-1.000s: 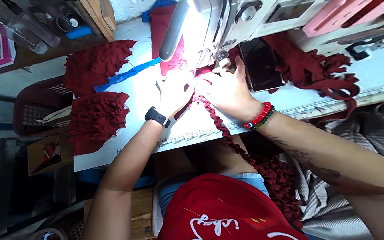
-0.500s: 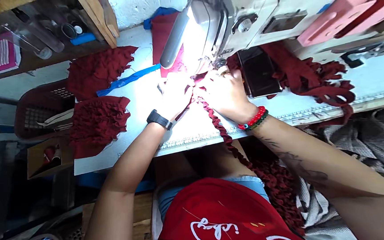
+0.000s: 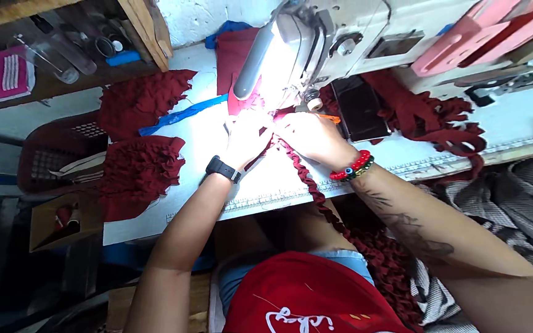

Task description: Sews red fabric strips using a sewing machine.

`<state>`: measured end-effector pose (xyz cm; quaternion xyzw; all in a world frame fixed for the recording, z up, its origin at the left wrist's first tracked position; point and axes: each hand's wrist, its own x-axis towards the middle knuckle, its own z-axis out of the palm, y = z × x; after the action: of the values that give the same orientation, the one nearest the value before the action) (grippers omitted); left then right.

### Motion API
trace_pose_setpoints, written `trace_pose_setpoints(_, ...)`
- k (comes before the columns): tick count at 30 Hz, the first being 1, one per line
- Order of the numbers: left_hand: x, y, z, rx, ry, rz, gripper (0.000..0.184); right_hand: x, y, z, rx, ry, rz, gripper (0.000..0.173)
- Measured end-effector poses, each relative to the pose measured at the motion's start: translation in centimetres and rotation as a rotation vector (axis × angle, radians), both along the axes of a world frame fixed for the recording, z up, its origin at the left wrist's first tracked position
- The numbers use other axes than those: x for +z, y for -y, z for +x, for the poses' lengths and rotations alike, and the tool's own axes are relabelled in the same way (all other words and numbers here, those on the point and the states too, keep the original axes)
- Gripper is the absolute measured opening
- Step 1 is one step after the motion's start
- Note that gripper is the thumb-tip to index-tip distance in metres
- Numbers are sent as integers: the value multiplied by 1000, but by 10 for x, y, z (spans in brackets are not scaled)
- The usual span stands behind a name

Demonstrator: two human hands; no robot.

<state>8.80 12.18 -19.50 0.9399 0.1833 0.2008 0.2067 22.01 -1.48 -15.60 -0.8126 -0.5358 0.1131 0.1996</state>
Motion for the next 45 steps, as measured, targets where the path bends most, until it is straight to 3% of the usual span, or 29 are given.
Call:
trace_pose_setpoints(6, 0, 0, 0, 26, -31, -19, 26, 4, -3, -3, -22, 77, -46, 26)
trace_pose_setpoints(13, -3, 0, 1, 22, 8, -19, 25, 2, -5, 10, -21, -446, -20, 26)
trace_pose_setpoints(17, -4, -1, 1, 22, -13, -30, 24, 0, -4, 5, -47, -251, 72, 30)
trace_pose_setpoints(22, -6, -1, 2, 30, -1, -13, 26, -13, 8, -11, -3, -38, 294, 12)
trace_pose_setpoints(25, -7, -1, 1, 6, 24, 1, 24, -24, 11, -18, 83, 197, 268, 14)
trace_pose_setpoints(29, -7, 1, -1, -1, 56, 44, 24, -29, 28, -34, 206, 338, 263, 21)
trace_pose_setpoints(34, -6, 2, 2, 14, 10, 48, 24, -15, 39, -26, 147, 125, 166, 30)
trace_pose_setpoints(37, -7, 2, -1, 31, -11, 58, 23, -12, 41, -23, 85, 59, 99, 21)
trace_pose_setpoints(40, -7, 1, -2, 30, -1, 44, 23, -16, 41, -18, 172, 239, 161, 28)
trace_pose_setpoints(45, -7, 2, -1, 36, -23, 32, 25, -23, 35, -10, 304, 344, 251, 19)
